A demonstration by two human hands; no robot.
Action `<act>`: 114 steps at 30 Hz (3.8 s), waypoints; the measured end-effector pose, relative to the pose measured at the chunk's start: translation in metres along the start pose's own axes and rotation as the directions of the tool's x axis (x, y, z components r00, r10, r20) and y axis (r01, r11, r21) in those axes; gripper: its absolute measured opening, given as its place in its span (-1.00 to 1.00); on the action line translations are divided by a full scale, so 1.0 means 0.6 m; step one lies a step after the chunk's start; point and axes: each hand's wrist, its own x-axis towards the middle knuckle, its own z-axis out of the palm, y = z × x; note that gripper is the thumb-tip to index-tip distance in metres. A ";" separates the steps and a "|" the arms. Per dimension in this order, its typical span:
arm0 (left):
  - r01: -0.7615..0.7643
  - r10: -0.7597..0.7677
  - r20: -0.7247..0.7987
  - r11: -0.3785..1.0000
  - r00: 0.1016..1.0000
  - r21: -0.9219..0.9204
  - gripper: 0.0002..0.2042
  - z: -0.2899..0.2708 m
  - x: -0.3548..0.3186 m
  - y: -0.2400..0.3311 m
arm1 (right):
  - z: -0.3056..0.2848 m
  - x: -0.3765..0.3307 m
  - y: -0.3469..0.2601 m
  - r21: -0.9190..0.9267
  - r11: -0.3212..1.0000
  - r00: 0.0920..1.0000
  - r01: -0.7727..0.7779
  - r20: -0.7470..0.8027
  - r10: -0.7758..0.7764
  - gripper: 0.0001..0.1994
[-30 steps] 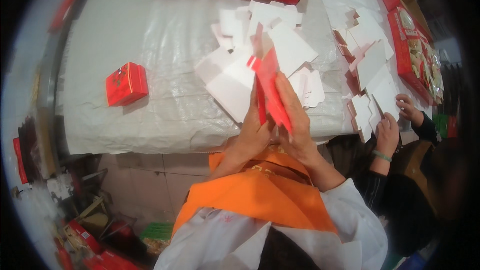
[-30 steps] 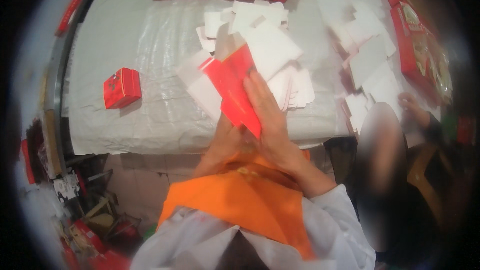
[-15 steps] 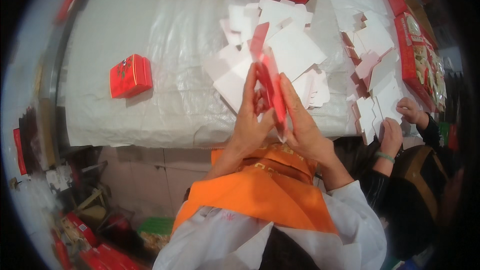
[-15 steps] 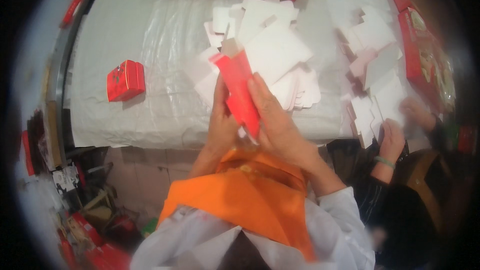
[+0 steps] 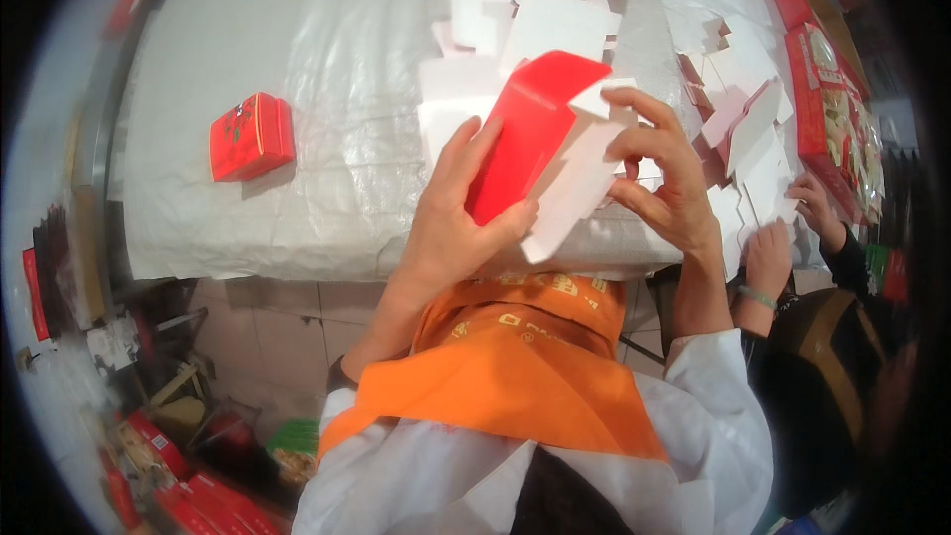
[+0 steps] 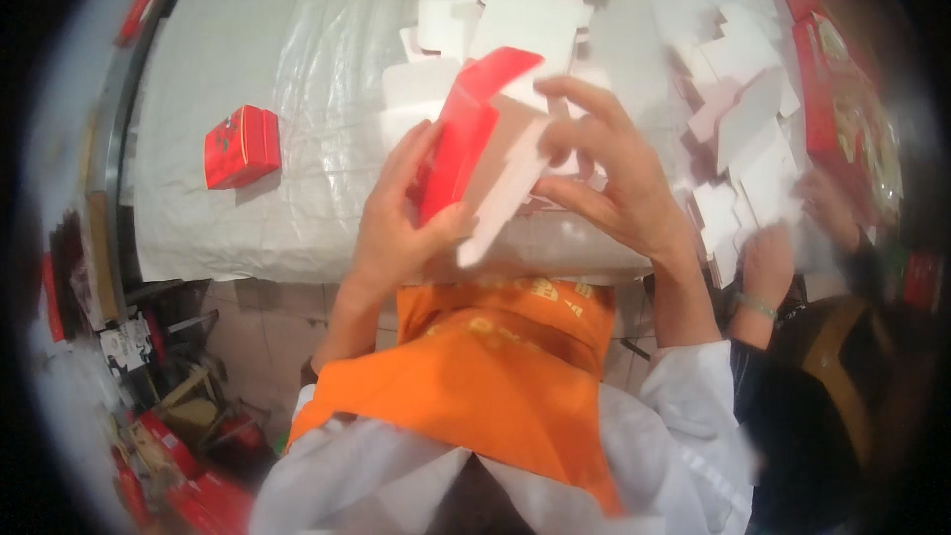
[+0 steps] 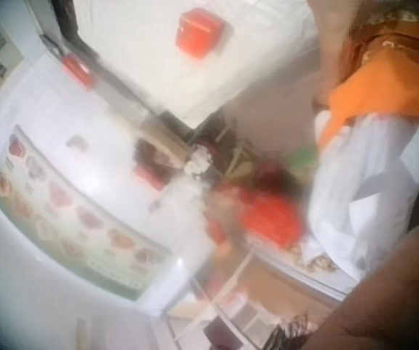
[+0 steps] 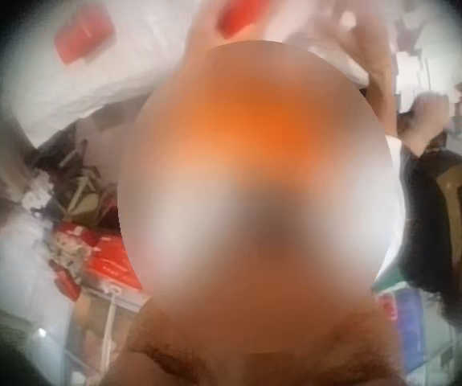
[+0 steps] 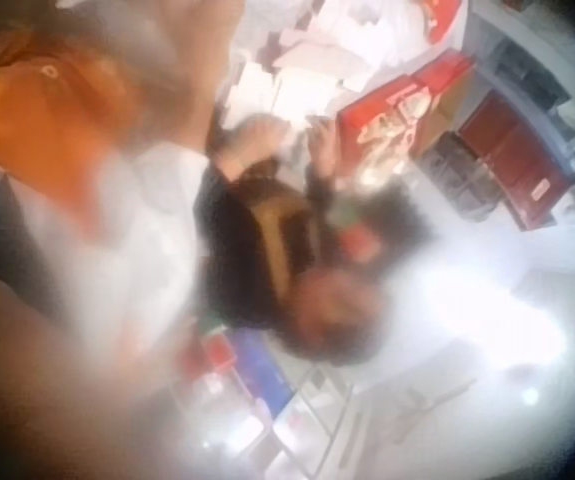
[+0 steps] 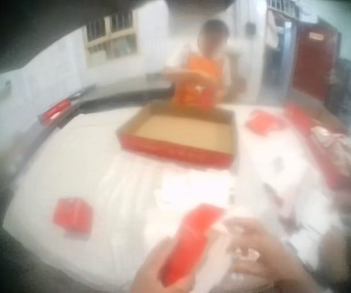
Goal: The person folds flat red and white cardboard pieces into small rectangular boxes. They fold the flaps, tuck them into slots, and secure the boxes with adhesive tape. The finished boxes are placed on the table.
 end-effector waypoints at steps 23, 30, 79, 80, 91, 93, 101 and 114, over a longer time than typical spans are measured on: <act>-0.430 0.520 0.036 0.664 0.854 0.612 -0.45 -0.050 0.017 -0.018 | 0.055 0.003 0.020 0.438 0.767 0.876 -0.469 0.118 0.468 -0.97; -0.033 0.058 -0.508 0.998 0.859 0.059 -0.74 -0.040 -0.102 -0.066 | 0.058 -0.002 0.026 0.422 0.733 0.835 -0.534 0.128 0.535 -0.98; 0.074 -0.324 -0.198 0.665 0.925 -0.744 -0.68 0.037 0.003 0.010 | 0.084 0.006 0.018 0.316 0.897 0.928 -0.308 -0.109 0.357 -0.95; 0.071 -0.329 -0.198 0.652 0.923 -0.755 -0.68 0.038 0.003 0.008 | 0.082 0.007 0.016 0.335 0.888 0.920 -0.316 -0.119 0.373 -0.94; 0.070 -0.279 -0.241 0.777 0.929 -0.626 -0.75 0.033 -0.008 0.010 | 0.085 0.004 0.019 0.366 0.866 0.869 -0.341 -0.228 0.439 -0.95; 0.077 -0.256 -0.263 0.837 0.930 -0.541 -0.77 0.038 -0.014 0.012 | 0.089 0.003 0.017 0.378 0.868 0.862 -0.323 -0.262 0.435 -0.96; 0.012 -0.266 -0.360 0.819 0.894 -0.574 -0.70 0.074 -0.026 0.000 | 0.113 0.008 0.016 0.453 0.849 0.813 -0.273 -0.363 0.455 -0.95; -0.131 -0.296 -0.318 0.512 0.901 -0.849 -0.60 0.053 -0.009 0.002 | 0.114 -0.001 0.016 0.342 0.906 0.803 -0.249 -0.451 0.391 -0.58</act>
